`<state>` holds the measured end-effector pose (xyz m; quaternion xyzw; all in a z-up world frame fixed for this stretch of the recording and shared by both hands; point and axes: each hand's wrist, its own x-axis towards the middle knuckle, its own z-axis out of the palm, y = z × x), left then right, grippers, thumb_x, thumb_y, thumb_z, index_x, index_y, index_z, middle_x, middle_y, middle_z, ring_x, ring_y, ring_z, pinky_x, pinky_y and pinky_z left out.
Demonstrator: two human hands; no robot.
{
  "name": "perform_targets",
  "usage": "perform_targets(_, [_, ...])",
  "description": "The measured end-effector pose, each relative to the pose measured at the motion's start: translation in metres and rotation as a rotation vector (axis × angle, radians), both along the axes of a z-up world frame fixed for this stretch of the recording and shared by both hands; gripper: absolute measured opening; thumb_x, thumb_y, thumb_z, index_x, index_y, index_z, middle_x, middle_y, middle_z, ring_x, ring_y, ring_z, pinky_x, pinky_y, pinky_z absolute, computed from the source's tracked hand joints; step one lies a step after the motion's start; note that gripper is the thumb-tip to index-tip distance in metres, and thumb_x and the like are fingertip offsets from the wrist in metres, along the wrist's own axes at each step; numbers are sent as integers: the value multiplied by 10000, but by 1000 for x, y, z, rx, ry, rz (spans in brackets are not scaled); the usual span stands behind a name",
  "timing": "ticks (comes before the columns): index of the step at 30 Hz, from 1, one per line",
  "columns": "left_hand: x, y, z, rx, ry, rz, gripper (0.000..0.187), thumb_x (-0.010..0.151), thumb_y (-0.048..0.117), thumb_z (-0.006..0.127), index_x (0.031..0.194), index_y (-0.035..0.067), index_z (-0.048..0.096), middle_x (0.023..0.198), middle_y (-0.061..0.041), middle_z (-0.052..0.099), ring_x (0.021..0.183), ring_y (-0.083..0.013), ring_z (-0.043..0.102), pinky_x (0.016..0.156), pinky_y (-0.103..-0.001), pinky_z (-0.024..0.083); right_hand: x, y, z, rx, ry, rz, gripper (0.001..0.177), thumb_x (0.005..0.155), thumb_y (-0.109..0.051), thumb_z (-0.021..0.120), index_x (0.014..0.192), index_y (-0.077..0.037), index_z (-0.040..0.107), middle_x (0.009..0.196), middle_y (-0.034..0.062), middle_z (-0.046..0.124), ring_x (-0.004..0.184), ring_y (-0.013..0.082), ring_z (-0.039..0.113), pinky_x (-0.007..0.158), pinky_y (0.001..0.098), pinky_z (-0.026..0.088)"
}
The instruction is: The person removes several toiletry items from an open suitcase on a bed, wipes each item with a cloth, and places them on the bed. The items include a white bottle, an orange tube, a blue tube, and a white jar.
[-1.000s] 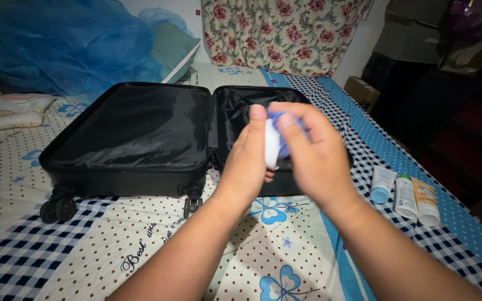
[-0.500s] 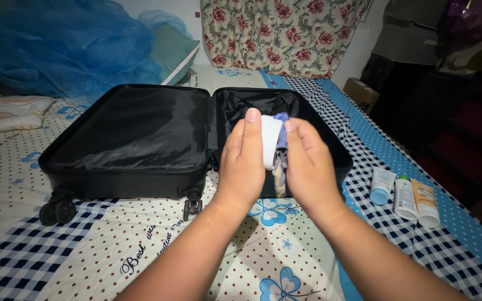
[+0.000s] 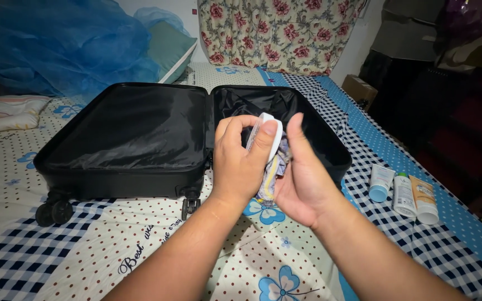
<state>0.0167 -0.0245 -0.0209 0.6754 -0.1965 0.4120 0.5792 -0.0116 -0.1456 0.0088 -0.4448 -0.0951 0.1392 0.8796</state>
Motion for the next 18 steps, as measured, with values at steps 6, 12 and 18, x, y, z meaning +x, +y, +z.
perform_targets(6, [-2,4,-10,97,16,-71,545,938,538,679,1173,48,638,1132,-145,638,1049,-301,648,922,-398,524,14,-11,-8,-154,-33,87,505,1035,-569,558,1171,-93,660,1084,72,701,956,183,686,865,375,569])
perform_targets(12, [6,1,-11,116,148,-105,599,914,546,684,1291,82,634,1147,-148,631,1043,-292,662,907,-385,540,21,-20,1,-256,-60,45,510,987,-504,497,1261,-94,627,1159,70,712,1037,168,704,915,361,574])
perform_targets(18, [16,-3,-13,160,149,-83,699,899,487,738,1440,77,575,1208,-165,605,1103,-289,670,943,-364,545,27,-27,6,-281,-36,-16,501,992,-454,496,1275,-58,618,1187,91,722,1058,200,713,913,393,582])
